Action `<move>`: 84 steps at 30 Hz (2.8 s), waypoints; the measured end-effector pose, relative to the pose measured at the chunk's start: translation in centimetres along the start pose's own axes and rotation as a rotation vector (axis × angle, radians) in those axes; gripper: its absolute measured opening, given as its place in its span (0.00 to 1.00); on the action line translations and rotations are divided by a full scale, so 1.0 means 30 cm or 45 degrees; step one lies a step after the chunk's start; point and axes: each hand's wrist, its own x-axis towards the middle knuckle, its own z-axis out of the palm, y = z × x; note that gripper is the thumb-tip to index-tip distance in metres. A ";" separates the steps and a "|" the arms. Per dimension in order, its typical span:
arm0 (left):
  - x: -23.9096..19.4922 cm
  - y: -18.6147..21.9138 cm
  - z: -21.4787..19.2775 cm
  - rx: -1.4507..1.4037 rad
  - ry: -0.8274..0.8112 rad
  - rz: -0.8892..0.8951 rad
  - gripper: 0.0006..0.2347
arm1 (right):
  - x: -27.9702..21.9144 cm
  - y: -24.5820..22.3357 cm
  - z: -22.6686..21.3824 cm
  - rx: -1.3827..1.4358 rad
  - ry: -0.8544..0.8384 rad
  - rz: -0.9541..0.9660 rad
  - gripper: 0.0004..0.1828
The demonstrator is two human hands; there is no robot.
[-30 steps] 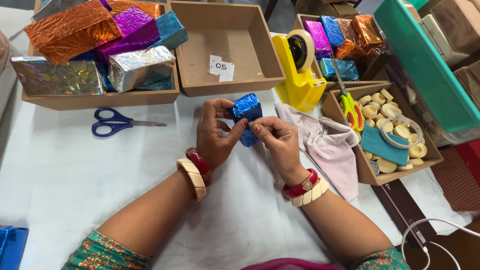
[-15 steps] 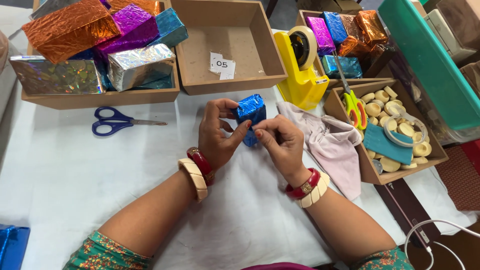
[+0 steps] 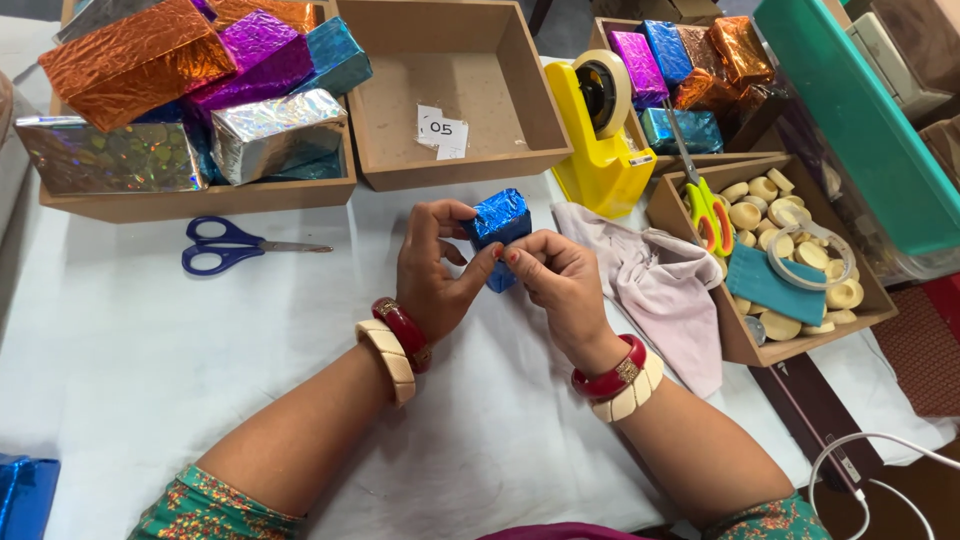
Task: The person wraps a small rectangular object with shiny blue foil paper. They fold the edges and corners of the paper around the object and secure the folds with clear adhesive tape. Finally, the wrapped gift is placed into a cardboard box.
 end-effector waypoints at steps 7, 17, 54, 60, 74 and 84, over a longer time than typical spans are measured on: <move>-0.009 -0.013 -0.003 -0.103 -0.054 -0.029 0.17 | -0.001 -0.010 0.006 0.018 0.077 0.053 0.09; -0.019 0.033 0.017 0.119 0.023 0.058 0.21 | -0.008 -0.034 -0.018 -0.061 -0.010 0.224 0.11; -0.035 0.041 0.039 0.228 0.300 -0.088 0.23 | 0.042 0.072 -0.050 0.378 0.381 0.259 0.21; -0.018 -0.015 0.005 -0.060 0.323 -0.287 0.24 | -0.018 -0.019 0.016 -0.729 0.110 -0.586 0.31; -0.009 -0.034 -0.045 0.037 -0.062 -0.162 0.24 | 0.037 -0.015 -0.039 -1.132 -0.101 -0.772 0.40; 0.085 -0.094 -0.160 0.520 -0.771 0.221 0.36 | 0.099 -0.005 -0.114 -1.164 -0.361 -0.734 0.37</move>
